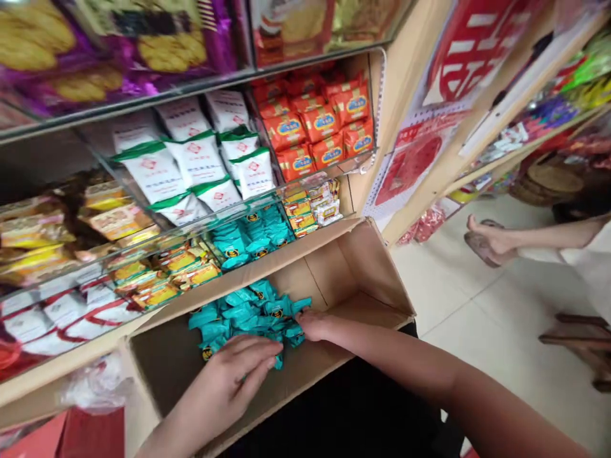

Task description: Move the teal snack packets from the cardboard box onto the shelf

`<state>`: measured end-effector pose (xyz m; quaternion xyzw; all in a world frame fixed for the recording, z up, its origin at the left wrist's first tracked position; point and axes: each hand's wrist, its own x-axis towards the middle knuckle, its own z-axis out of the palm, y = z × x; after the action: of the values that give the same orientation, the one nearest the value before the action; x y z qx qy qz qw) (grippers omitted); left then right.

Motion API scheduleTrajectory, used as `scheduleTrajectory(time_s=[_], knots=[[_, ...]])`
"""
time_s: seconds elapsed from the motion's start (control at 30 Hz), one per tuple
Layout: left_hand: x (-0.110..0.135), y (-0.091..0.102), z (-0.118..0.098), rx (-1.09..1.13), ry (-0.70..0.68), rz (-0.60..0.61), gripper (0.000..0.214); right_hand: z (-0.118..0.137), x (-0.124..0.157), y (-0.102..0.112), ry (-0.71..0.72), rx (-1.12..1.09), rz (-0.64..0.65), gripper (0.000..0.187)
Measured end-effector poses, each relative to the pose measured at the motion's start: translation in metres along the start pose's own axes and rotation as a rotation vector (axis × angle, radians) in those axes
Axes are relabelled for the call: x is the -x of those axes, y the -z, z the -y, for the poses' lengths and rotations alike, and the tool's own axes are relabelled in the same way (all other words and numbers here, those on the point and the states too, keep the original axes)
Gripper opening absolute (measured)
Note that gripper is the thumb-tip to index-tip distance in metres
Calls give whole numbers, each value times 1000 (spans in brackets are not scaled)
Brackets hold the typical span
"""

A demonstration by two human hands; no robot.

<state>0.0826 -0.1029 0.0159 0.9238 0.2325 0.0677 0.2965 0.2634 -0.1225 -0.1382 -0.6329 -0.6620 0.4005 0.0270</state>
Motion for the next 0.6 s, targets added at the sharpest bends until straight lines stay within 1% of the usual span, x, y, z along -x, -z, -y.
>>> scheduleTrajectory(time_s=[0.03, 0.07, 0.17, 0.23, 0.3, 0.37, 0.4, 0.43, 0.5, 0.53, 0.57, 0.6], knots=[[9, -11, 4, 55, 85, 6, 29, -1, -2, -2, 0, 30, 23, 29], [16, -21, 9, 112, 177, -15, 27, -2, -3, -3, 3, 53, 43, 29], [29, -46, 28, 298, 406, -108, 24, -10, -2, 1, 30, 70, 86, 25], [32, -57, 36, 414, 508, -178, 26, -15, 3, 9, 49, 41, 90, 21], [29, -64, 38, 499, 579, -265, 33, -16, 15, 17, 70, -15, 87, 18], [19, -68, 34, 560, 610, -337, 43, -12, 32, 25, 103, -92, 102, 22], [13, -69, 31, 592, 603, -353, 46, -8, 42, 27, 125, -180, 126, 25], [6, -69, 27, 628, 580, -349, 46, -3, 53, 29, 145, -302, 158, 27], [-7, -71, 19, 711, 510, -324, 39, 9, 71, 30, 182, -594, 202, 28], [-13, -71, 15, 754, 481, -331, 34, 15, 79, 30, 192, -741, 187, 28], [-19, -72, 11, 798, 468, -356, 30, 21, 84, 29, 193, -872, 126, 30], [-24, -73, 8, 842, 472, -399, 27, 27, 88, 27, 184, -977, 22, 31]])
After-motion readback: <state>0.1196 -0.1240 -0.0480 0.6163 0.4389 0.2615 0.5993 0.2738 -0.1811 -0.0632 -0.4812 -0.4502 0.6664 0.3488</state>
